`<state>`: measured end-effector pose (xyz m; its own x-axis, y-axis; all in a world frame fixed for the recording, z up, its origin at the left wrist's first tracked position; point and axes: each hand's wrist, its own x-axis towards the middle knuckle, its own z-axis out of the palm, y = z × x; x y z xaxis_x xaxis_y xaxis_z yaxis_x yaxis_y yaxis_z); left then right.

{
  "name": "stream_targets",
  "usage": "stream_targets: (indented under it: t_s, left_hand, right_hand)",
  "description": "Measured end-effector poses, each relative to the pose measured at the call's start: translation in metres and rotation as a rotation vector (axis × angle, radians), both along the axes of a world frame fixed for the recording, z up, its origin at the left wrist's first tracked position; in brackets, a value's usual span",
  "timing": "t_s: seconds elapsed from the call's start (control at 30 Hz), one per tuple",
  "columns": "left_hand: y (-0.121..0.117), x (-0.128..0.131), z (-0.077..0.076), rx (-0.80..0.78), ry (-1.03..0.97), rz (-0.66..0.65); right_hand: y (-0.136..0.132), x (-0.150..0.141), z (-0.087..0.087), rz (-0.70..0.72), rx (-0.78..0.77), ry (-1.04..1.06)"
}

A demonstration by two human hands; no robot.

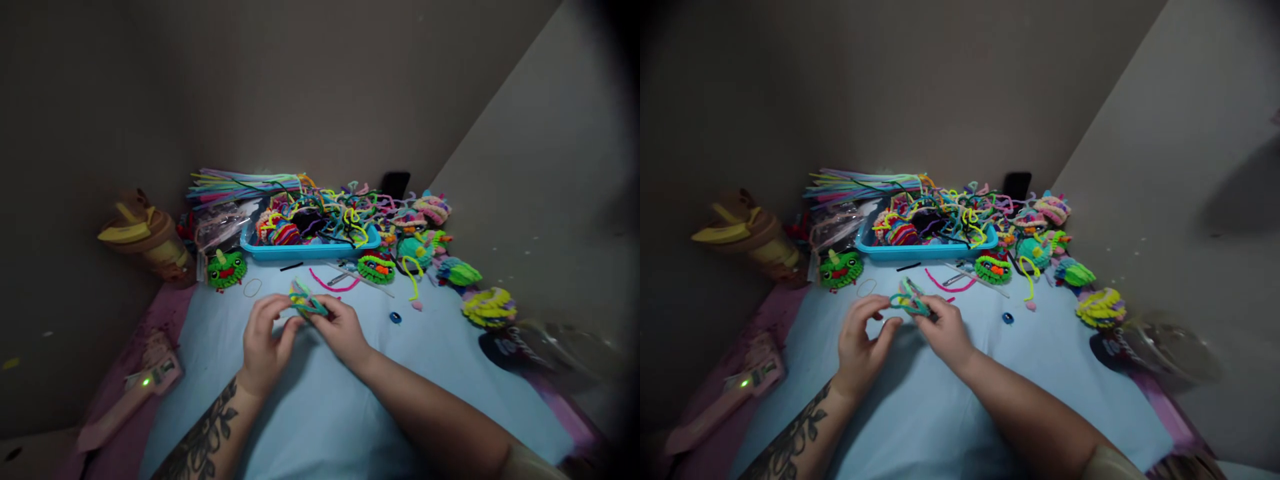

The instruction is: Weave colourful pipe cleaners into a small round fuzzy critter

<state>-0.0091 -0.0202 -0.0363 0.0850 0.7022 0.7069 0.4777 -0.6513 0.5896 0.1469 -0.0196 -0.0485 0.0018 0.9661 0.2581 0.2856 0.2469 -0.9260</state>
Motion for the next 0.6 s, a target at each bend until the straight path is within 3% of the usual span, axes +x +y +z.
stream_targets:
  t_s: [0.1,0.23,0.33,0.43,0.6]
  left_hand:
    - [0.008,-0.001,-0.002,-0.178,-0.040,0.056]
    - [0.010,-0.003,0.001,-0.330,-0.096,-0.039]
    - [0.009,-0.002,0.003,-0.428,-0.163,-0.038]
    - [0.011,-0.001,0.003,-0.626,-0.319,-0.017]
    - [0.017,-0.003,0.004,-0.826,-0.492,-0.025]
  right_hand:
    - [0.001,0.000,-0.001,0.004,-0.069,0.081]
    - [0.001,-0.001,-0.003,0.063,-0.061,0.044]
    - [0.001,-0.001,-0.004,0.075,0.025,-0.115]
    - [0.000,0.000,-0.005,0.092,0.137,-0.254]
    - [-0.003,0.004,-0.005,0.134,0.236,-0.245]
